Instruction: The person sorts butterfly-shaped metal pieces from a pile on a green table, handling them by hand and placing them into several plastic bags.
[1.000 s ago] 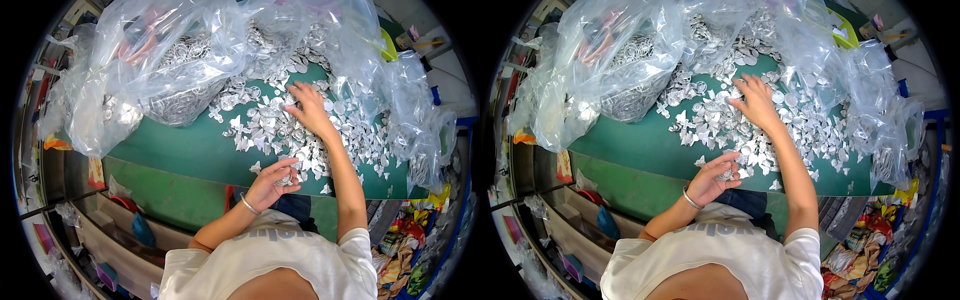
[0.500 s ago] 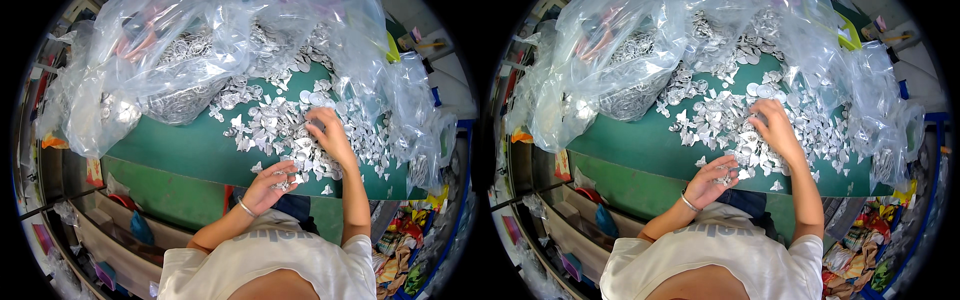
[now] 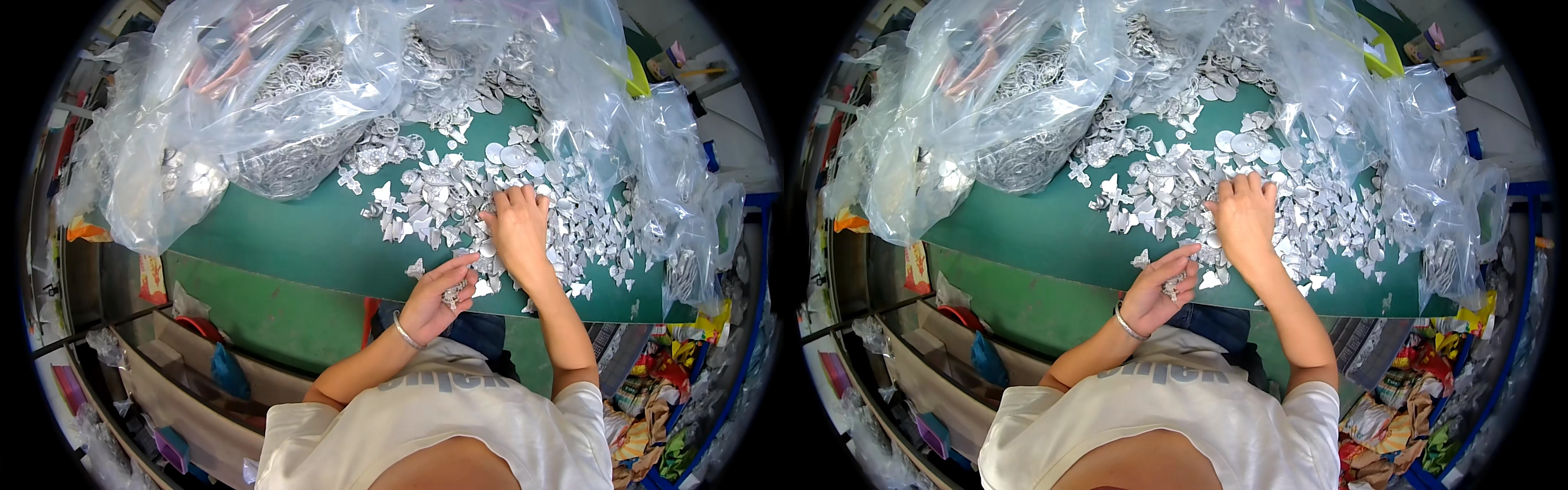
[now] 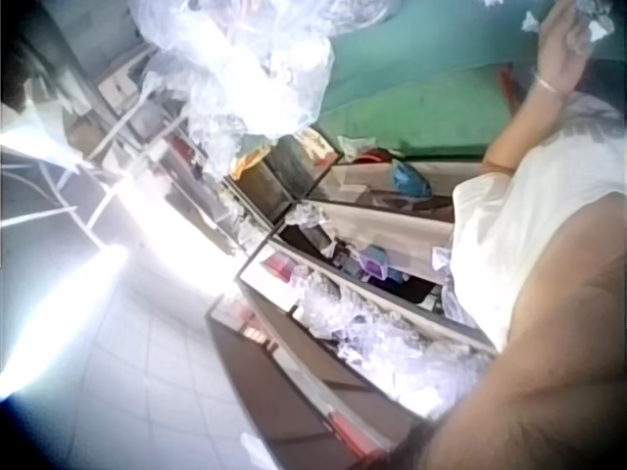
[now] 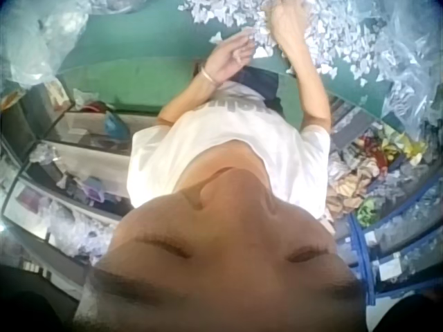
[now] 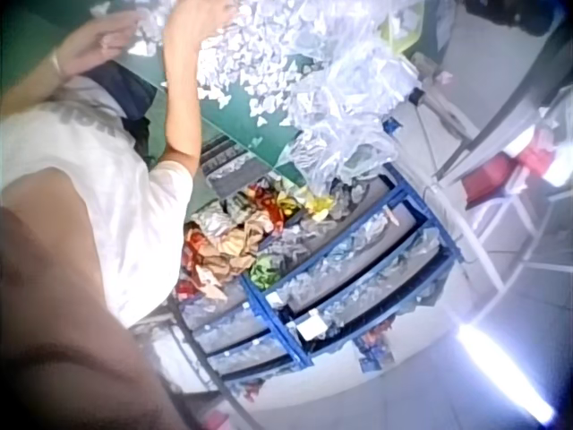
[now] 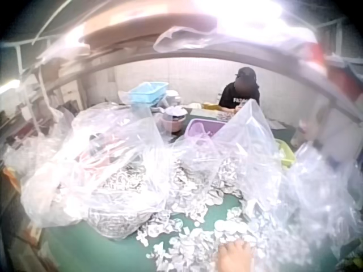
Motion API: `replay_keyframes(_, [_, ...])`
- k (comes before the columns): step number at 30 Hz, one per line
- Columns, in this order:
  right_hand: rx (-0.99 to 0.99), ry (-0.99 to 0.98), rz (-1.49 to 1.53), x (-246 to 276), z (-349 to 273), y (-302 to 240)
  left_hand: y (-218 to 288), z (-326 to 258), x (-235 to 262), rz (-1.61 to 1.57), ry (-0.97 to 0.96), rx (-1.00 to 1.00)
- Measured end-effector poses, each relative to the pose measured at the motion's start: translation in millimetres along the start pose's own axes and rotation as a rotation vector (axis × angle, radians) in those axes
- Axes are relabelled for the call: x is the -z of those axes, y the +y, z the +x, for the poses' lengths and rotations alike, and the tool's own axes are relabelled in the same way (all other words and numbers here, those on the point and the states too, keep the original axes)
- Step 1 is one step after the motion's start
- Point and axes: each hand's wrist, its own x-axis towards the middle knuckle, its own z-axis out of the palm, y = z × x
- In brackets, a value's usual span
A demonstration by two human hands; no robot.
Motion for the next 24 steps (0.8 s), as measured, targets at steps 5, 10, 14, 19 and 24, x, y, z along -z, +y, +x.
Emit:
replay_keyframes(5, [-0.065, 0.042, 0.284, 8.0, 5.5, 3.7, -3.1, -0.2, 0.9, 0.09, 0.037, -0.096])
replay_keyframes(10, [-0.227, -0.257, 1.114, 20.1, -7.6, 11.3, 4.6, -3.9, -18.8, -0.011, 0.122, -0.174])
replay_keyframes(14, [0.006, -0.261, 0.856, 20.8, 4.9, -6.5, 3.5, 2.2, -3.5, 0.014, 0.061, -0.156])
replay_keyframes(19, [0.314, 0.055, 0.149, -10.1, 42.2, -9.2, 6.2, -2.8, -11.3, -0.128, -0.057, -0.137])
replay_keyframes(24, [0.524, 0.046, -0.025, -12.8, 48.7, 1.3, 12.6, -4.8, -13.7, -0.264, -0.168, -0.184])
